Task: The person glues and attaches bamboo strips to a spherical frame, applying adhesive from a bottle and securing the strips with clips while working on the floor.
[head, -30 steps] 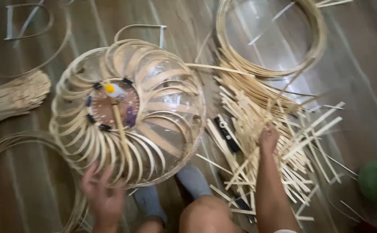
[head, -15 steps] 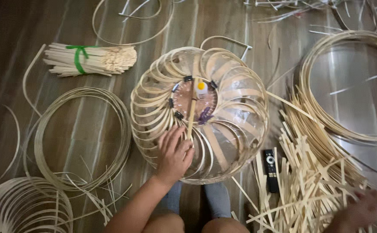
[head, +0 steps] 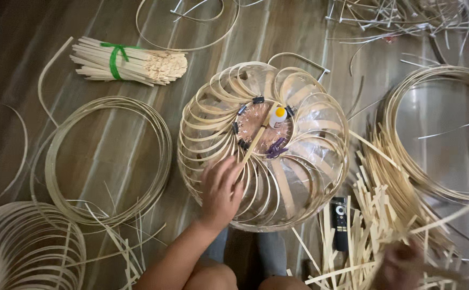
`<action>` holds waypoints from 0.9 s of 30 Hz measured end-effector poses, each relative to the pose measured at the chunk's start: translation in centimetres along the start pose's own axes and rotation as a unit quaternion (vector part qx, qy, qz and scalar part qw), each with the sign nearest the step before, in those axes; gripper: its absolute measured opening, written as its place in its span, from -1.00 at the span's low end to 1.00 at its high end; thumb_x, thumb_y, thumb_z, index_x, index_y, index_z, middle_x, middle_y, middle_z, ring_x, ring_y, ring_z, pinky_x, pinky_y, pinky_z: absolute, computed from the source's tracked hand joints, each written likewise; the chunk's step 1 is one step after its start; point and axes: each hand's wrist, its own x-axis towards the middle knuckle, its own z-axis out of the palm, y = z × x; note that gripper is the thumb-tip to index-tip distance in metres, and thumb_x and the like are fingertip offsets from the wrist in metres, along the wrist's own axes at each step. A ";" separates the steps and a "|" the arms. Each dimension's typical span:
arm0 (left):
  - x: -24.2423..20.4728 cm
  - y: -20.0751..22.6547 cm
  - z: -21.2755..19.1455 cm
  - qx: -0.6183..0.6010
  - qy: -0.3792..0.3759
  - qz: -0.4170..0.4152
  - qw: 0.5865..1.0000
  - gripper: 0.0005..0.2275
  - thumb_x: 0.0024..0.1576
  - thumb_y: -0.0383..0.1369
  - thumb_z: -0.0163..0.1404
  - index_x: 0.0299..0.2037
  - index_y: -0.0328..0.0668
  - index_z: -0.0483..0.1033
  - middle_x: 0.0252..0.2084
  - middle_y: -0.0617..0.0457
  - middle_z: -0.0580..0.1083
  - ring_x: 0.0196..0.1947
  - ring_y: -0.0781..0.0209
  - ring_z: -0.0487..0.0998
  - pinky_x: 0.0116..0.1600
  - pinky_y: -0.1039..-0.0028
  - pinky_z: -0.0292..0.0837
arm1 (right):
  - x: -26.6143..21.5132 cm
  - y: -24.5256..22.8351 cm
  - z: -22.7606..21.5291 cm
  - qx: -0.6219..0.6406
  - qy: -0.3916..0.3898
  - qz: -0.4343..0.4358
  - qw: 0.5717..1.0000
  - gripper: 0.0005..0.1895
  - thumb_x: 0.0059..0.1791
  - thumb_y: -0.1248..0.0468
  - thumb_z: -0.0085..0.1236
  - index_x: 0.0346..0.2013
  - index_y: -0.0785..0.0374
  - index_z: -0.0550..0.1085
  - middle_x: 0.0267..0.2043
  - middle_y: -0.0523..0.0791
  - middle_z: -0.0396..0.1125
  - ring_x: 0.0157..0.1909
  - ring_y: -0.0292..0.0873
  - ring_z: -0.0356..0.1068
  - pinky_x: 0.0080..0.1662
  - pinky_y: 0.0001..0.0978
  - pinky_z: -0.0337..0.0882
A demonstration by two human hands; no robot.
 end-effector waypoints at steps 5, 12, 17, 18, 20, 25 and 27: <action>-7.5 -5.2 -1.1 -0.180 0.088 -0.250 0.947 -0.51 0.22 -0.32 0.01 0.34 -0.22 0.17 0.34 -0.16 0.27 0.34 -0.10 0.34 0.42 0.14 0.30 | 1.0 -4.0 6.7 -0.087 -0.111 0.151 0.979 -0.73 0.19 0.16 -0.02 -0.22 0.30 0.49 -0.34 -0.08 0.33 -0.30 -0.18 0.26 -0.24 -0.28 0.28; -19.3 -12.1 2.1 -0.457 -0.050 -0.766 0.450 -0.35 0.21 -0.01 -0.05 0.47 0.06 0.01 0.36 -0.17 0.30 0.33 -0.15 0.22 0.42 -0.27 -0.02 | 7.8 -8.9 15.0 0.024 -0.109 0.105 0.988 -0.69 0.19 0.09 -0.06 -0.03 0.20 0.55 -0.26 -0.12 0.35 -0.30 -0.24 0.30 -0.28 -0.35 0.35; -20.1 -14.3 4.5 -0.551 -0.081 -0.683 0.472 -0.33 0.09 0.09 -0.05 0.37 -0.07 0.26 0.31 -0.10 0.39 0.24 -0.12 0.40 0.32 -0.21 0.06 | 7.7 -10.5 16.8 -0.077 -0.064 0.116 0.988 -0.73 0.14 0.14 -0.05 -0.04 0.20 0.52 -0.38 -0.11 0.45 -0.34 -0.23 0.44 -0.30 -0.25 0.40; -19.7 -14.6 4.8 -0.566 -0.087 -0.675 0.464 -0.31 0.09 0.12 -0.05 0.37 -0.08 0.27 0.32 -0.07 0.38 0.24 -0.11 0.40 0.32 -0.15 0.08 | 7.7 -10.6 17.0 -0.112 -0.062 0.066 0.990 -0.74 0.15 0.14 -0.04 -0.09 0.22 0.52 -0.38 -0.07 0.45 -0.35 -0.18 0.44 -0.29 -0.23 0.40; -19.2 -14.9 5.0 -0.594 -0.029 -0.669 0.447 -0.34 0.06 0.07 -0.01 0.37 0.06 0.25 0.26 -0.09 0.34 0.23 -0.13 0.38 0.31 -0.14 0.21 | 6.9 -10.5 17.1 -0.182 -0.057 -0.037 0.981 -0.72 0.18 0.14 -0.04 -0.20 0.26 0.52 -0.38 0.00 0.44 -0.38 -0.09 0.43 -0.28 -0.18 0.39; -17.1 -16.0 3.5 -0.521 0.059 -0.694 0.494 -0.31 0.14 0.12 -0.02 0.39 -0.13 0.22 0.22 -0.11 0.37 0.24 -0.16 0.37 0.24 0.05 0.27 | 3.4 -9.1 17.6 -0.162 -0.122 0.045 0.978 -0.75 0.18 0.11 -0.16 -0.19 0.16 0.42 -0.41 -0.09 0.46 -0.49 -0.09 0.46 -0.42 -0.21 0.46; -16.1 -16.9 2.9 -0.498 0.098 -0.699 0.504 -0.31 0.14 0.11 -0.02 0.40 -0.08 0.14 0.25 -0.03 0.35 0.29 -0.12 0.37 0.31 0.04 0.30 | 1.6 -8.4 17.6 -0.160 -0.135 0.032 0.977 -0.78 0.15 0.13 -0.12 -0.19 0.17 0.42 -0.42 -0.08 0.45 -0.48 -0.10 0.47 -0.40 -0.22 0.45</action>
